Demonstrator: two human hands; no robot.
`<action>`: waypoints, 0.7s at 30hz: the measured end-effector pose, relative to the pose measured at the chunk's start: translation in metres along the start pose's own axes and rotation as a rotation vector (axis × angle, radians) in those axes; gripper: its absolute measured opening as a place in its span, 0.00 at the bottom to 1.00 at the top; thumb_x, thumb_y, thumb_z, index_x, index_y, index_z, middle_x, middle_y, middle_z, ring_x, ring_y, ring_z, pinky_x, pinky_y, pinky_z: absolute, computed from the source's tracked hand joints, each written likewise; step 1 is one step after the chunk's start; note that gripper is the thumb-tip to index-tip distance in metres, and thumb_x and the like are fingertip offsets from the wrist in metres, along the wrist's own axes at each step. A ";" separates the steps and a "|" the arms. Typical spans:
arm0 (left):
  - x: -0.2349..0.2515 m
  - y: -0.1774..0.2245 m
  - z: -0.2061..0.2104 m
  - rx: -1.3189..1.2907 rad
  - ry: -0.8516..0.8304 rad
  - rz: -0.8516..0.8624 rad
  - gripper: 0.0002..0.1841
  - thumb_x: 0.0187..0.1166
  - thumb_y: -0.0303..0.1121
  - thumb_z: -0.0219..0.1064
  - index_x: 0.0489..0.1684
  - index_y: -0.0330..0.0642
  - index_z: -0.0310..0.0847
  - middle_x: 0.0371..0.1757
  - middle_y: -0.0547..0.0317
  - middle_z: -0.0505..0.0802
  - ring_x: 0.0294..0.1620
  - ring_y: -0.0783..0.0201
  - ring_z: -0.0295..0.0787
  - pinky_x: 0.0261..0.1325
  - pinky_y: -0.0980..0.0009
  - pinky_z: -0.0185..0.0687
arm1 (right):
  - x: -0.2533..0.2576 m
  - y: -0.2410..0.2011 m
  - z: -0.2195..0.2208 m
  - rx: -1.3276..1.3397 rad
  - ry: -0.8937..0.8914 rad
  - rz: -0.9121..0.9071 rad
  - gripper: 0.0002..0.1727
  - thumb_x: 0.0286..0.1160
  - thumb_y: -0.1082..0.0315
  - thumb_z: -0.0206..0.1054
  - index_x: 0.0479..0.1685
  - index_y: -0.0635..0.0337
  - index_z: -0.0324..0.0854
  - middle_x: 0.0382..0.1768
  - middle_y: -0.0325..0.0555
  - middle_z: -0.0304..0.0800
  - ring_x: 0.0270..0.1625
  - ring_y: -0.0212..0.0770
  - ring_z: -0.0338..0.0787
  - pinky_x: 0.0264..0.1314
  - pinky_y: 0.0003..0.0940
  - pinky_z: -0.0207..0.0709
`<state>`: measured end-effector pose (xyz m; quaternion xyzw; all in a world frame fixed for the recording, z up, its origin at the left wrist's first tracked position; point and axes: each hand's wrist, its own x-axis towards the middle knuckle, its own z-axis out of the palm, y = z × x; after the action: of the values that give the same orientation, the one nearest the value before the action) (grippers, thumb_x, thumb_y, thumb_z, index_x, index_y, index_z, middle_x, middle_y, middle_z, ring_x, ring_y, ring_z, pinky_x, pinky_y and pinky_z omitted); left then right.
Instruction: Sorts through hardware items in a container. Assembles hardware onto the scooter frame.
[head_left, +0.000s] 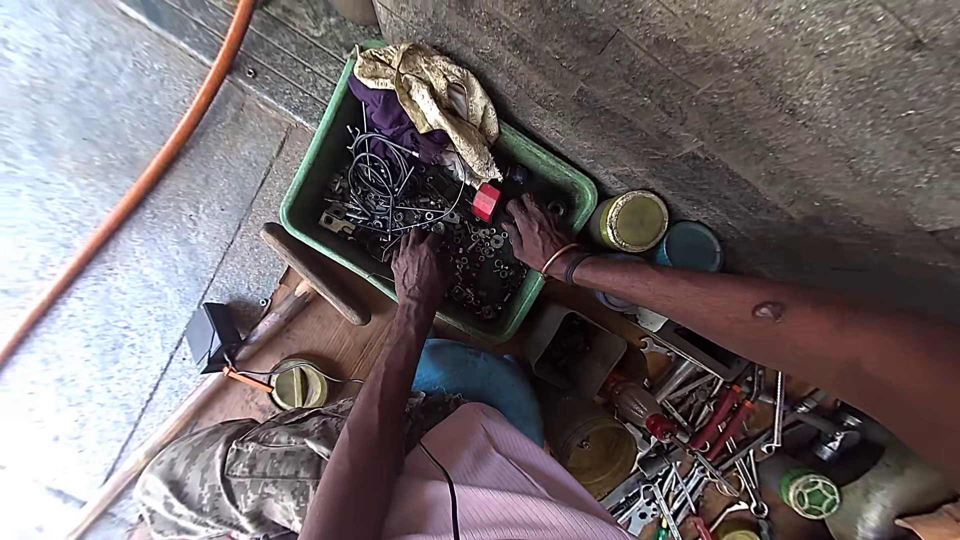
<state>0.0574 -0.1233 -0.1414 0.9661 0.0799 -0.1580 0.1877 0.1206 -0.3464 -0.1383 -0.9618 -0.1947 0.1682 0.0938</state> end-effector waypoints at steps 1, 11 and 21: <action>-0.002 -0.001 0.000 0.004 -0.006 0.011 0.14 0.78 0.40 0.68 0.57 0.50 0.90 0.64 0.50 0.89 0.71 0.47 0.83 0.66 0.44 0.81 | 0.000 0.001 0.001 -0.004 0.005 -0.003 0.21 0.88 0.55 0.57 0.68 0.62 0.78 0.65 0.63 0.79 0.66 0.59 0.86 0.56 0.51 0.86; -0.034 -0.029 0.004 -0.077 -0.001 0.150 0.11 0.74 0.40 0.70 0.47 0.50 0.93 0.69 0.58 0.88 0.71 0.50 0.82 0.70 0.45 0.77 | -0.001 0.000 0.001 0.006 0.001 -0.002 0.24 0.87 0.52 0.59 0.68 0.62 0.77 0.67 0.64 0.79 0.67 0.59 0.86 0.58 0.51 0.85; -0.063 -0.029 -0.049 -1.249 -0.140 0.138 0.07 0.80 0.31 0.71 0.49 0.39 0.89 0.41 0.53 0.96 0.38 0.62 0.94 0.47 0.66 0.93 | -0.001 -0.002 -0.001 0.015 -0.018 0.003 0.25 0.86 0.51 0.61 0.69 0.62 0.78 0.67 0.64 0.79 0.66 0.60 0.86 0.58 0.52 0.85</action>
<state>0.0060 -0.0839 -0.0865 0.6645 0.0819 -0.1320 0.7309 0.1193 -0.3452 -0.1364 -0.9598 -0.1927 0.1786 0.0990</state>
